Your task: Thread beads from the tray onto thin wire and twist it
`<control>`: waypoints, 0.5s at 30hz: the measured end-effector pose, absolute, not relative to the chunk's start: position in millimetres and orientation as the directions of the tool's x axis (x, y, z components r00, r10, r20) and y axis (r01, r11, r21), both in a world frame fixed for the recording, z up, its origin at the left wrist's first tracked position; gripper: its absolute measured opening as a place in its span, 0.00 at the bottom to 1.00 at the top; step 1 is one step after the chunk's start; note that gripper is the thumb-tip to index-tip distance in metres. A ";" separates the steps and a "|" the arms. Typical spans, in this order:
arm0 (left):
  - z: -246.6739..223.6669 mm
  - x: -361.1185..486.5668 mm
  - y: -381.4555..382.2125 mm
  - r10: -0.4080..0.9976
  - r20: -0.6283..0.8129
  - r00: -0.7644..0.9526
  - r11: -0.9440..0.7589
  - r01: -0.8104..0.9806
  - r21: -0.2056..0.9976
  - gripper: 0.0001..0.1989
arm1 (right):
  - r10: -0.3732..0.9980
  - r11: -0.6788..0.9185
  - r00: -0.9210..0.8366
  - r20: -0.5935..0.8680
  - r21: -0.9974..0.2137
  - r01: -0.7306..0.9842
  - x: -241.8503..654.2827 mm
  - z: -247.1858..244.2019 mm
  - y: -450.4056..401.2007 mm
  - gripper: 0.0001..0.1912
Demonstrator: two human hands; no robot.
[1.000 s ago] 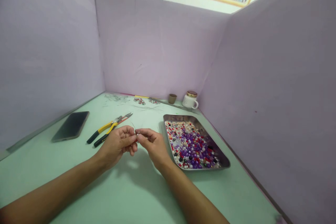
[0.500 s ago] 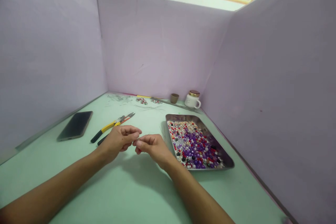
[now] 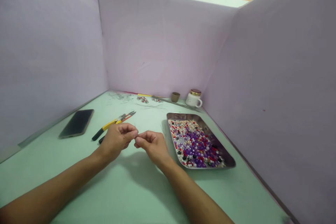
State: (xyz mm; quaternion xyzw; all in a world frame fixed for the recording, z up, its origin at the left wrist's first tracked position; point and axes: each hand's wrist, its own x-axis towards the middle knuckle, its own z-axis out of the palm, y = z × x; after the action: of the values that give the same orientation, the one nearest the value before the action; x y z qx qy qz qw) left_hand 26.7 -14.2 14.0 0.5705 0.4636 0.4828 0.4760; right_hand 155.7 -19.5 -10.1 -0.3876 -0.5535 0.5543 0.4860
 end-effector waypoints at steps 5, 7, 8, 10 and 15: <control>12.8 26.8 -13.7 0.989 0.109 0.103 -0.116 0.064 0.991 0.06 | 0.962 0.096 -0.247 0.116 -0.991 -0.091 157.9 -11.5 -18.9 0.08; 11.3 25.3 -10.9 0.991 0.074 0.114 -0.081 0.058 0.995 0.05 | 0.961 0.114 -0.248 0.122 -0.992 -0.049 159.3 -12.3 -17.9 0.08; 10.8 24.2 -9.3 0.990 0.060 0.124 -0.067 0.049 0.997 0.05 | 0.963 0.127 -0.235 0.130 -0.991 -0.028 160.1 -12.6 -17.3 0.07; 10.9 21.2 -6.1 0.986 0.052 0.159 -0.059 0.040 0.997 0.06 | 0.972 0.151 -0.180 0.149 -0.989 -0.003 161.8 -12.7 -16.5 0.07; 15.6 11.7 -1.9 0.960 0.104 0.260 -0.172 0.253 0.952 0.07 | 0.980 0.156 -0.123 0.156 -0.988 -0.004 164.0 -11.7 -15.4 0.07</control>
State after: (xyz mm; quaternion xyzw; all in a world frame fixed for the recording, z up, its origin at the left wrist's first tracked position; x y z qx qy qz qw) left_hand 11.7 -1.9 15.6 0.6558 0.4624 0.3950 0.4474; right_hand 164.0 -15.4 -11.7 -0.4289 -0.5687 0.4878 0.5047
